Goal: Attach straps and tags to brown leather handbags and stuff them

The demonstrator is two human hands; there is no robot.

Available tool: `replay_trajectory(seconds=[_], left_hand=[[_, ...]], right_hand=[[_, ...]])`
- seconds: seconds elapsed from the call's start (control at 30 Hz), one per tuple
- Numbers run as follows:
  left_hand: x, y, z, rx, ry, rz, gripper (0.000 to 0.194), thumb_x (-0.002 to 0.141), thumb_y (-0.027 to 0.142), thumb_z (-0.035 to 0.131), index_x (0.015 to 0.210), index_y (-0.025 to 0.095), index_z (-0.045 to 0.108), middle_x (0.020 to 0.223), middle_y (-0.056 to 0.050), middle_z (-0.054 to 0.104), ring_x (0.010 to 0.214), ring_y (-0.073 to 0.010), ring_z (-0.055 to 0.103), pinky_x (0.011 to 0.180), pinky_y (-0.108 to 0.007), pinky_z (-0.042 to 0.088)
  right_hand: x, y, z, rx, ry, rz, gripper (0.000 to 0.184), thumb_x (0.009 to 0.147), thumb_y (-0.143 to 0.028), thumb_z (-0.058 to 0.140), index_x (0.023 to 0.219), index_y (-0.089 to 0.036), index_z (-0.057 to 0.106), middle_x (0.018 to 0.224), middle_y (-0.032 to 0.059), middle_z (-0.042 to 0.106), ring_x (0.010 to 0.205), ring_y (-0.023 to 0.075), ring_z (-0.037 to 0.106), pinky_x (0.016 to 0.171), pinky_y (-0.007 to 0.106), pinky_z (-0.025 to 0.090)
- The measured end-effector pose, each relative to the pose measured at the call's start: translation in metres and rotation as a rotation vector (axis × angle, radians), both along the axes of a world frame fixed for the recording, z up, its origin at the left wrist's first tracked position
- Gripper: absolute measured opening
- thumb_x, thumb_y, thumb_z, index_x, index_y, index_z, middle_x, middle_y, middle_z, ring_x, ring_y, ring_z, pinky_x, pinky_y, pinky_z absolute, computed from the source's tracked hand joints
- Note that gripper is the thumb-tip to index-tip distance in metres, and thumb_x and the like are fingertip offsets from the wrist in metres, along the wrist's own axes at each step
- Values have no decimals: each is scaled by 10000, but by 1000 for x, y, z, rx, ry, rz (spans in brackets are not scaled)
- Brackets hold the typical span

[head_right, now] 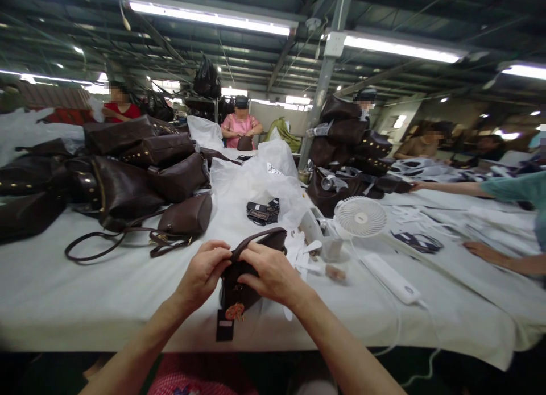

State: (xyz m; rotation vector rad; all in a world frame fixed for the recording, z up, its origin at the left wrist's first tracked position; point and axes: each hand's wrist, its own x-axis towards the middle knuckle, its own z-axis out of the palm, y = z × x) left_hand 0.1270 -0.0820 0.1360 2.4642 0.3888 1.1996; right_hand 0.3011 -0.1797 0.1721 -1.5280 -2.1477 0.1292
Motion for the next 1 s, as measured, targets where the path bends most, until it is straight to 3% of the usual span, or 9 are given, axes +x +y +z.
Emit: replay_trajectory(seconds=[0.17,0.3,0.47,0.57,0.77,1.0], left_hand=[[0,4,7,6,138,-27,164,863,118,500,866,191,647,877,-73,685,894,-221,611,819,-356,480],[0,-1,0,-93,19,-73,158,886,124,493,874,186,638,930,-90,697,981,-217,623,847,-330,496],[1,-12,-15,-281,-134,-88,151,901,127,479,873,199,609,945,-67,682,1109,-218,610,939,-339,468],[1,-13,-18,-386,-193,-117,139,895,134,484,836,200,591,933,-59,660,1126,-228,602,949,-350,462],[-3,-6,-18,-548,-269,-168,143,858,153,529,736,180,598,1023,-78,564,1098,-236,584,942,-360,455],[-1,-2,-23,-684,-284,-160,113,807,177,587,696,172,610,962,-61,532,947,-203,547,855,-326,445]], right_hand=[[1,2,-16,105,120,-16,171,849,-103,580,988,-195,617,998,49,603,916,172,602,810,295,515],[3,-2,-26,276,199,-124,214,888,-86,486,1000,-202,625,1076,78,592,1038,197,573,901,329,495],[0,-2,-30,245,230,-232,179,832,-120,592,990,-201,617,1011,68,591,918,196,586,809,327,529],[-1,1,-29,254,190,-221,184,840,-112,568,995,-202,610,1024,76,591,942,207,584,821,339,535],[1,8,-33,354,39,-181,213,935,-157,436,1035,-210,616,980,86,612,920,214,612,814,347,543],[-9,14,-35,419,191,-367,206,951,-201,413,895,-188,610,871,77,635,832,202,619,774,333,515]])
